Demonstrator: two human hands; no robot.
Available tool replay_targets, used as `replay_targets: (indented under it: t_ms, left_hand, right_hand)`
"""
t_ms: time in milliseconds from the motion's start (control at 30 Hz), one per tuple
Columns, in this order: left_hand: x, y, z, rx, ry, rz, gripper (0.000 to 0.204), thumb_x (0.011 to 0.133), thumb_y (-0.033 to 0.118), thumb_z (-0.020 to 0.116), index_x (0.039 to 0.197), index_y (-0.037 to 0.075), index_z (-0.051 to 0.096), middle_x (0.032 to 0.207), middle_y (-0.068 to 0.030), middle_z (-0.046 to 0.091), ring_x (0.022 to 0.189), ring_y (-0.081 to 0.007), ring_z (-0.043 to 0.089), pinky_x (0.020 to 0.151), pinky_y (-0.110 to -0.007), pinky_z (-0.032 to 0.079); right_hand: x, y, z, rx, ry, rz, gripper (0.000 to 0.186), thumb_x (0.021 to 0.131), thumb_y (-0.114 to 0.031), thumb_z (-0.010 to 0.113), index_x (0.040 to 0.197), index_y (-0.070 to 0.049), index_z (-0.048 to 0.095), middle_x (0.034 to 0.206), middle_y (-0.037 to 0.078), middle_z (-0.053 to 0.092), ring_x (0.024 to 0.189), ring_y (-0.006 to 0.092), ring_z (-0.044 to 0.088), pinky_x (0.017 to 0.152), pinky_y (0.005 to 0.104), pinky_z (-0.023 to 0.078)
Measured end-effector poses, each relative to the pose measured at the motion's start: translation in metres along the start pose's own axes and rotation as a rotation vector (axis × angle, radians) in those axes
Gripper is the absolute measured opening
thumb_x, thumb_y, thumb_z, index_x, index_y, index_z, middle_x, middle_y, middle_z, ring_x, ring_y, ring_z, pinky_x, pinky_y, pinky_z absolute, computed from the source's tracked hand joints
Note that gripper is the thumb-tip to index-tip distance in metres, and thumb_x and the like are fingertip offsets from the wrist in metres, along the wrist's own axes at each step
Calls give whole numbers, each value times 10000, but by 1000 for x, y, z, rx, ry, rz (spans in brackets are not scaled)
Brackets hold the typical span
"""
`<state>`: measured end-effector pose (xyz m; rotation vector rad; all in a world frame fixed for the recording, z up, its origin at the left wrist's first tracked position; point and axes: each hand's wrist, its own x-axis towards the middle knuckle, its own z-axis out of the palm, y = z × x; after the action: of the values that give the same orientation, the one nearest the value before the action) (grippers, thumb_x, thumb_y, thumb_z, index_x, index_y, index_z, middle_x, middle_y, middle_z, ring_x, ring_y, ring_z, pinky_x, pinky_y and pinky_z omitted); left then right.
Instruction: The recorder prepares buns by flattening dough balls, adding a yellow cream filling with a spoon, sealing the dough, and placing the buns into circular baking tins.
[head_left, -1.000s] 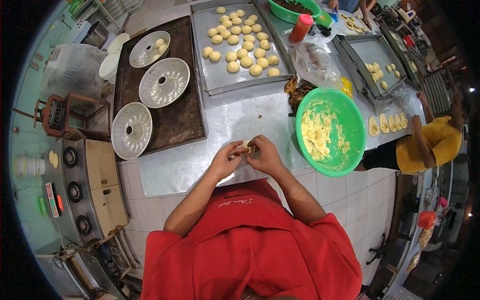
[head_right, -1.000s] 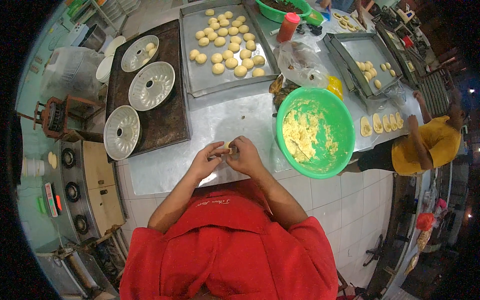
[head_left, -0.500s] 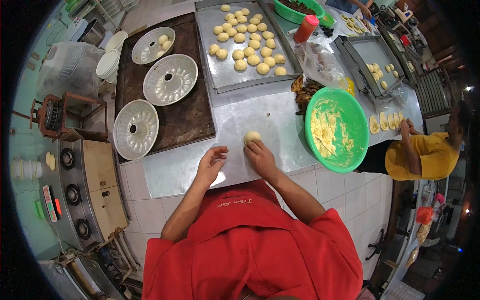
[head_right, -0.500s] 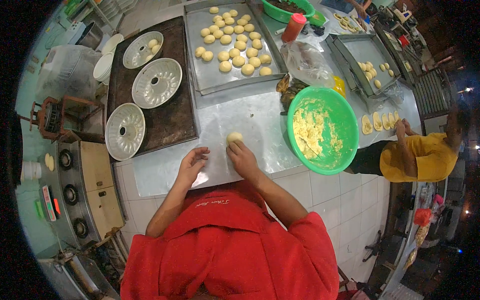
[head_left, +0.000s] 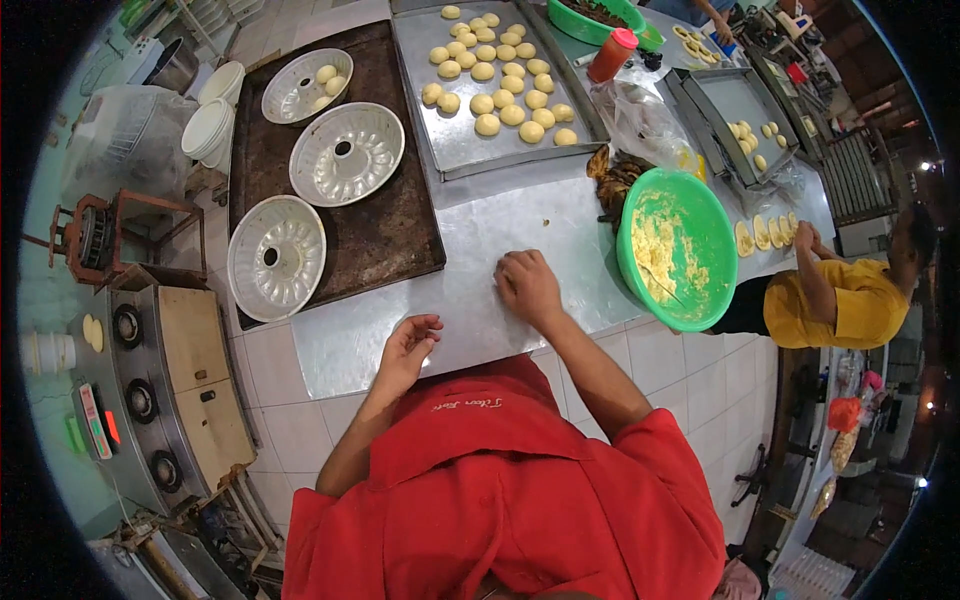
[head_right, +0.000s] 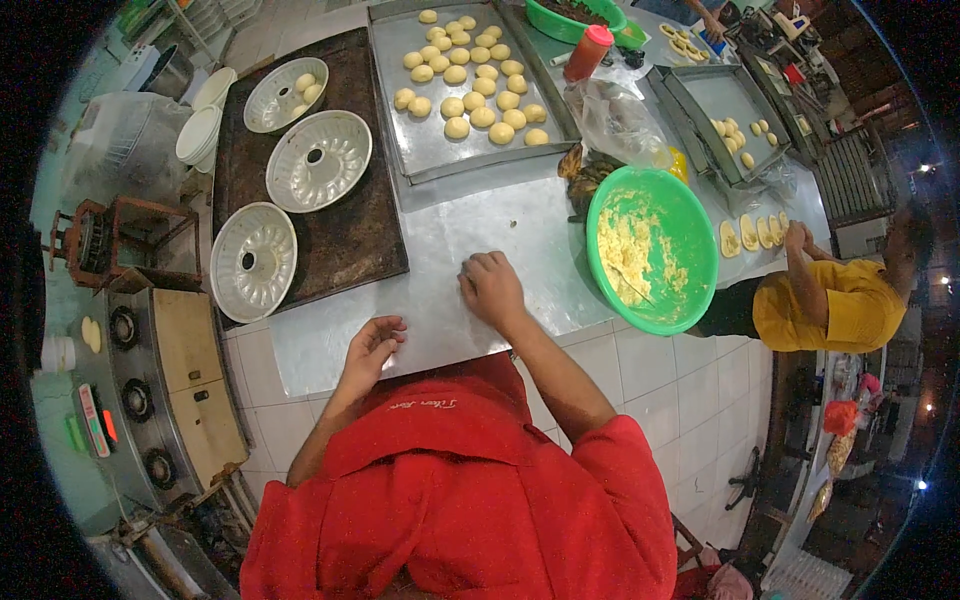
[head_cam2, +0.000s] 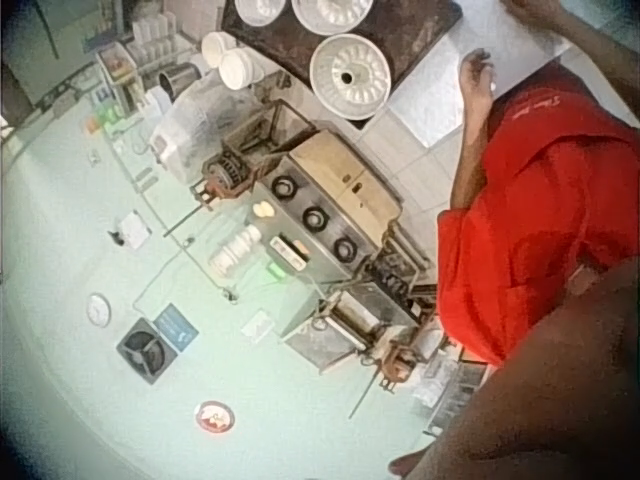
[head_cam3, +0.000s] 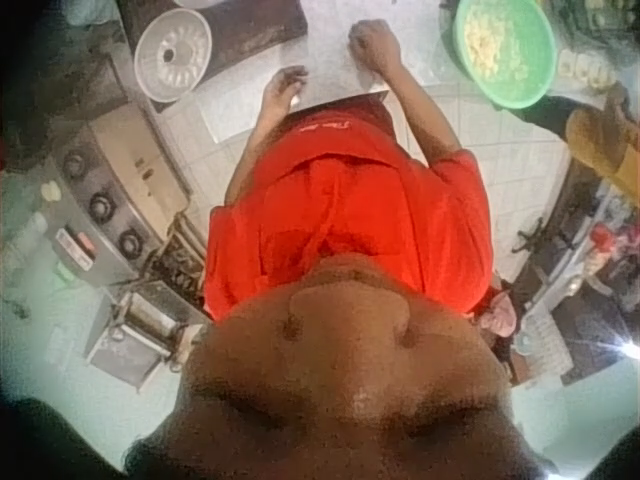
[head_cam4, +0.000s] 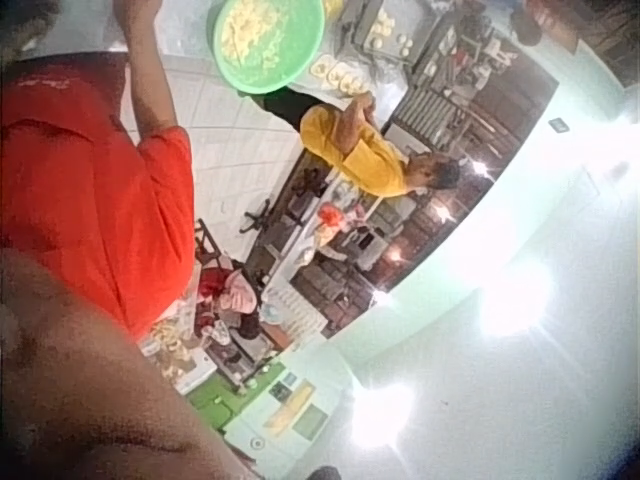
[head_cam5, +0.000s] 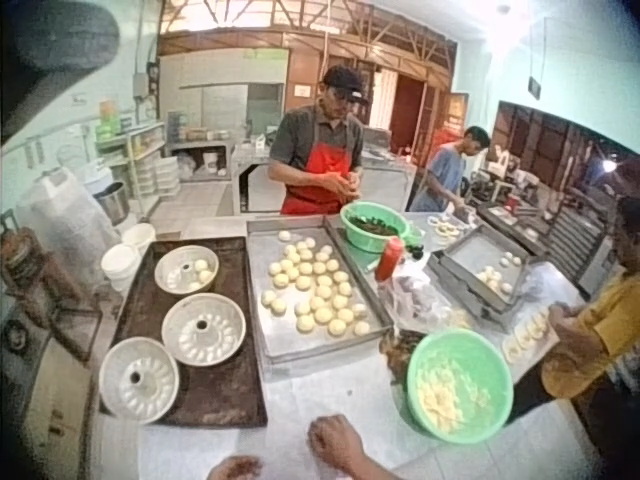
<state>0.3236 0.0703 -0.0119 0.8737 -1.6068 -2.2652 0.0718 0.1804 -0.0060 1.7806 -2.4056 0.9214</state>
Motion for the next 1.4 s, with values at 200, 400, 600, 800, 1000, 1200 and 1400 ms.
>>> replay_targets:
  t_ms: [200, 400, 600, 800, 1000, 1200, 1400]
  left_hand:
    - [-10, -2, 1, 5, 74, 30, 379, 873, -37, 493, 1248, 3, 527, 1170, -87, 603, 1032, -158, 559, 932, -302, 446]
    - [-20, -5, 14, -70, 200, 36, 342, 904, -62, 495, 1240, -8, 525, 1149, -84, 603, 1028, -146, 565, 944, -286, 450]
    - [-11, -7, 48, -83, 199, 14, 313, 924, -42, 517, 1235, -7, 532, 1138, -87, 616, 1054, -153, 576, 949, -287, 452]
    - [-17, -6, 57, -85, 293, 63, 287, 923, -22, 507, 1209, -14, 537, 1138, -86, 612, 1070, -157, 574, 951, -291, 451]
    - [-20, -7, 62, -147, 363, 5, 270, 928, -30, 506, 1195, -17, 549, 1136, -84, 614, 1071, -149, 578, 955, -290, 457]
    - [-17, -4, 68, -189, 358, 5, 253, 934, -6, 519, 1185, -14, 551, 1150, -77, 618, 1064, -148, 584, 932, -278, 466]
    - [-26, -4, 60, -189, 426, 13, 245, 938, 14, 526, 1181, 8, 559, 1142, -69, 632, 1037, -129, 592, 892, -257, 468]
  right_hand:
    - [-59, -11, -10, -6, -13, -155, 287, 746, -165, 727, 990, -47, 635, 969, 112, 610, 853, 319, 555, 775, 406, 484]
    - [-25, 40, -22, 68, -45, -139, 247, 708, -186, 763, 876, -68, 626, 843, 101, 551, 774, 307, 527, 681, 419, 466]
    - [-4, 11, 23, 133, 9, -290, 236, 696, -186, 762, 779, -78, 569, 848, 99, 540, 816, 308, 521, 716, 406, 451]
    - [-52, 42, -17, 204, -36, -352, 229, 698, -170, 751, 847, -73, 607, 867, 100, 545, 853, 317, 519, 753, 434, 429]
    - [9, 49, 8, 144, 17, -194, 206, 703, -146, 738, 856, -65, 626, 874, 96, 558, 861, 315, 525, 771, 430, 442]
    - [-30, 20, 8, 266, -65, -339, 194, 700, -120, 737, 850, -70, 626, 893, 97, 573, 860, 319, 532, 773, 426, 443]
    - [-13, 72, -22, 158, -71, -221, 194, 696, -112, 738, 847, -69, 623, 891, 91, 583, 859, 320, 543, 767, 430, 444]
